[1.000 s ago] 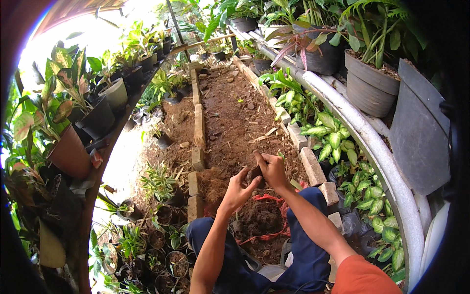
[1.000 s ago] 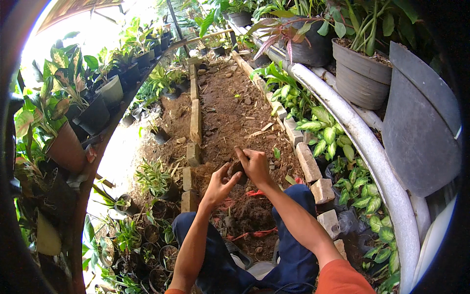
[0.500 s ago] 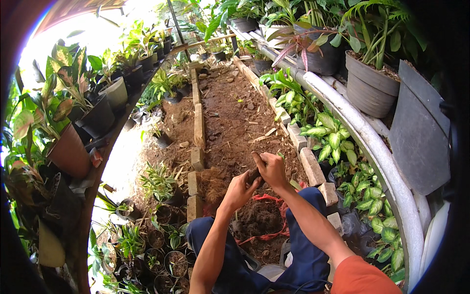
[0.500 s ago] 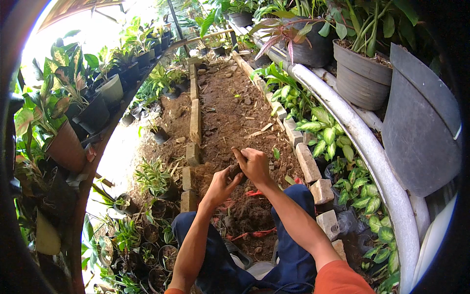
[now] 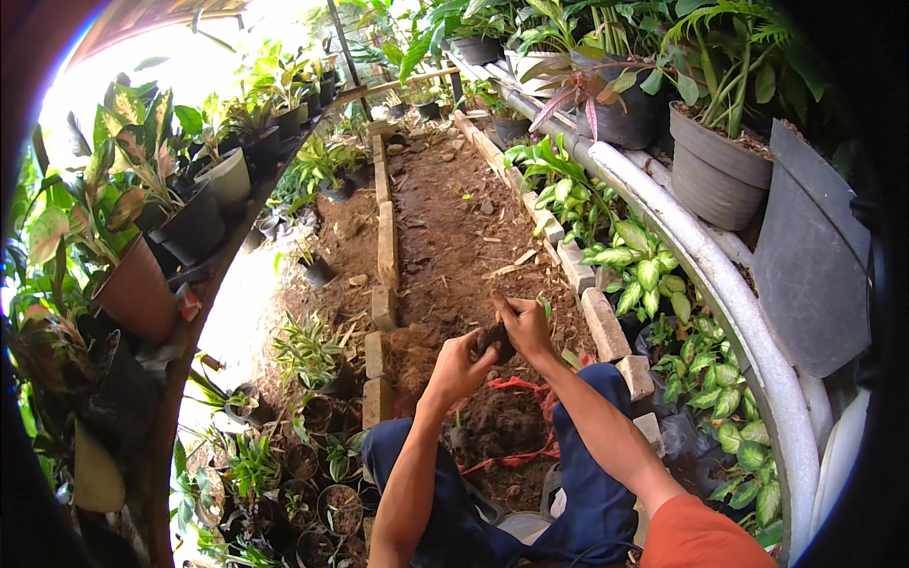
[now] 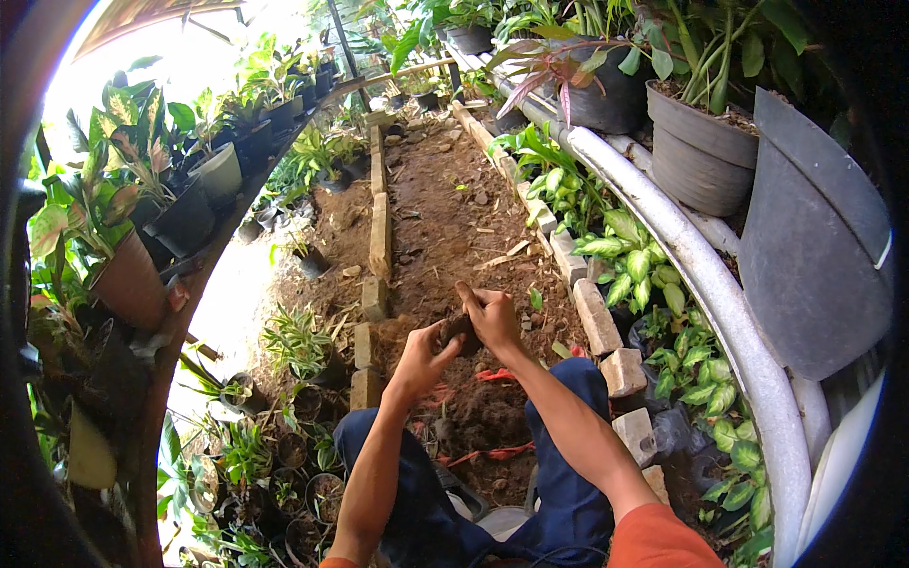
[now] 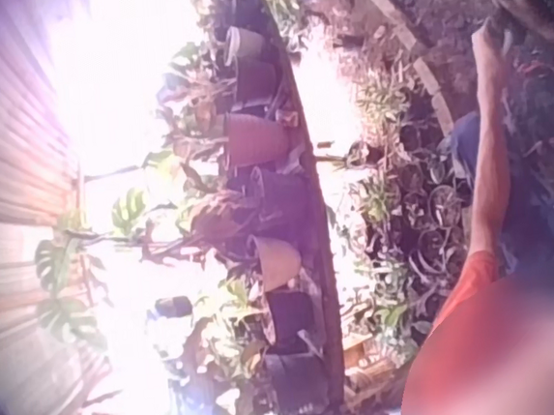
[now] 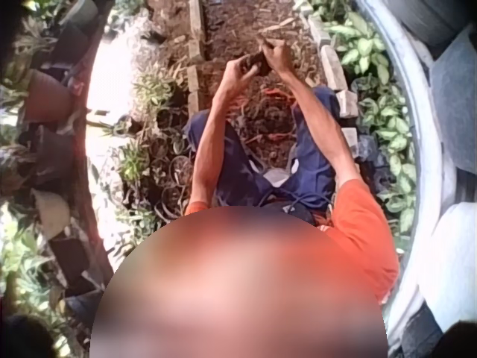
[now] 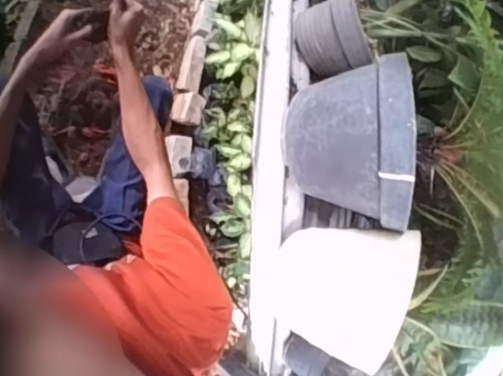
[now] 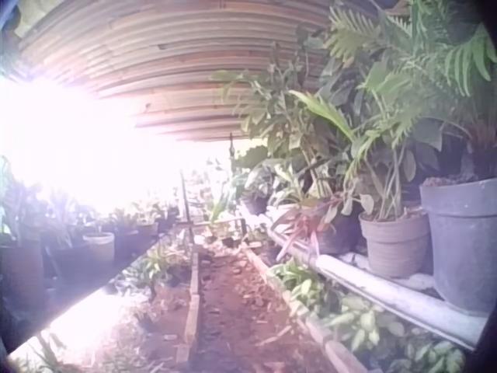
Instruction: The person sits in a garden area and repeatedly scoops soil from a red mesh bag, then rolls and shapes it into compact balls using both hands. The person occasionally picks up a small sprout and places it into the soil ball before continuing to form more.
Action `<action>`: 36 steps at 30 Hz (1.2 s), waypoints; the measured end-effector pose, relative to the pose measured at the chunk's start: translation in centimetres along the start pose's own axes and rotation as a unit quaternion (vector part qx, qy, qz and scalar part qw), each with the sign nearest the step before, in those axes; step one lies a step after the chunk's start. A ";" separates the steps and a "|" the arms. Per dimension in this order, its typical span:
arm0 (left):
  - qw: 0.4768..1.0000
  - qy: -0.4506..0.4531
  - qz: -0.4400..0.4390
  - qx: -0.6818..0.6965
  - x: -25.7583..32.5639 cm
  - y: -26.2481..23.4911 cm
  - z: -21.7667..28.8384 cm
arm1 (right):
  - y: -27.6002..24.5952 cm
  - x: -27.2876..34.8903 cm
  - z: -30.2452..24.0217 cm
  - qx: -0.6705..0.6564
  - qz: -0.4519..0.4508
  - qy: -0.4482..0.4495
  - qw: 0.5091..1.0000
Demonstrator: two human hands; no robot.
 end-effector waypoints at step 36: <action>0.995 0.039 0.081 0.036 -1.0 2.6 -0.2 | -0.1 -0.4 1.7 -0.087 0.120 0.023 0.989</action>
Point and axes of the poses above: each hand's wrist, its own x-axis away from the middle knuckle, its own y-axis out of the palm, z = x × y, the point moved 3 cm from there along -x, towards the middle knuckle, and after that the axes turned 6 degrees about -y, right-handed, at the moved point
